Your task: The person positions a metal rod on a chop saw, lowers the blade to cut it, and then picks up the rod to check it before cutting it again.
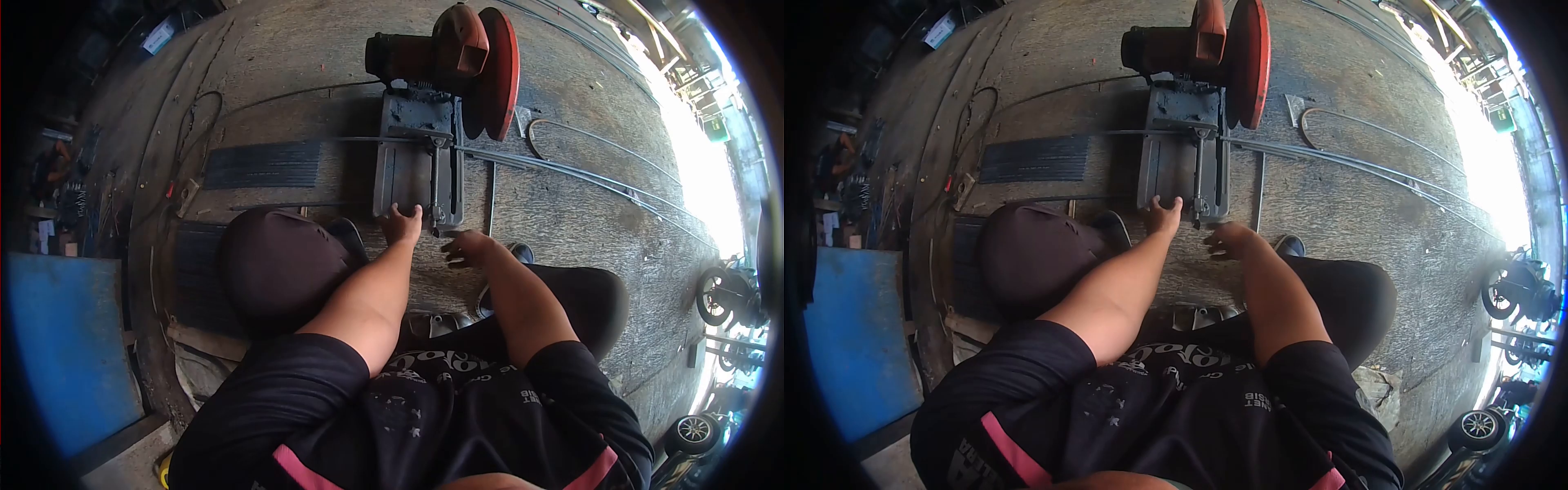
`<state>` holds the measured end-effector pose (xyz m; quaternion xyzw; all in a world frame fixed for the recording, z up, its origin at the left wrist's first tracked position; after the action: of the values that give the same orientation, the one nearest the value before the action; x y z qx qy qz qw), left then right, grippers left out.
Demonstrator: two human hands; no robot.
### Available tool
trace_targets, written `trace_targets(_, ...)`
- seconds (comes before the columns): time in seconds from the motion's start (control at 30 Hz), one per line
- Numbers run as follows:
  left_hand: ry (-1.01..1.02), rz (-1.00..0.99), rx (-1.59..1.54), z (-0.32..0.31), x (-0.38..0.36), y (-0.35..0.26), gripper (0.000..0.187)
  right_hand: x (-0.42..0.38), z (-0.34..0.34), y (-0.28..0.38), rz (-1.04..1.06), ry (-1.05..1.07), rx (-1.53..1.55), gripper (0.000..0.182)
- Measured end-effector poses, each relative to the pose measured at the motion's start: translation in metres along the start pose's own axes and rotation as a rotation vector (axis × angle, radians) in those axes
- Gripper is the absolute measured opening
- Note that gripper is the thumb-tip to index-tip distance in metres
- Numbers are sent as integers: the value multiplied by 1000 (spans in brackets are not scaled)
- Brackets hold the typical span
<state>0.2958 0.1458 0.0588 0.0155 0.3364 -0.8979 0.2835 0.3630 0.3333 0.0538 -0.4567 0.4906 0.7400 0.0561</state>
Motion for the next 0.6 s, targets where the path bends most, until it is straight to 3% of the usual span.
trace_targets(0.03,-40,-11,-7,5,-1,-5,71,-14,-7,17,-175,149,825,42)
trace_targets(0.07,-41,-11,-6,6,3,-5,71,-17,-4,31,-175,150,826,42)
trace_targets(0.13,-52,167,-102,6,9,4,72,-25,0,53,-139,393,768,49)
trace_targets(0.17,-50,165,-102,4,10,6,72,-34,0,59,-138,391,770,49)
trace_targets(0.23,-26,148,-61,1,11,7,75,-50,1,59,-313,206,-9,50)
trace_targets(0.27,-27,151,-61,-2,10,9,75,-47,-3,49,-314,209,-11,50)
trace_targets(0.33,157,31,-20,-9,6,7,79,-24,-2,8,-567,-197,-80,46)
trace_targets(0.4,203,8,15,-5,-2,4,82,23,6,-44,-575,-224,-165,45)
trace_targets(0.47,286,-142,234,17,-23,-13,79,24,5,-48,-586,-259,-241,44)
trace_targets(0.5,289,-146,232,11,-20,-9,79,11,4,-25,-571,-354,-90,41)
trace_targets(0.57,-151,328,-270,4,-4,10,71,6,8,-14,-551,-455,64,38)
trace_targets(0.6,-218,444,-306,23,3,9,68,20,10,-30,-525,-382,-57,36)
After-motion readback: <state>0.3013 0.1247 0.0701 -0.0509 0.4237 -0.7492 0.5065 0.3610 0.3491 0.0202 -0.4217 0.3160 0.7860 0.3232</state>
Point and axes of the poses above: each hand's wrist, its own x-axis towards the middle knuckle, its own z-axis out of the back of the hand, y = z × x, the point moved 2 cm from there along x, towards the middle knuckle, and after that the axes turned 15 degrees about -y, right-handed, at the moved point
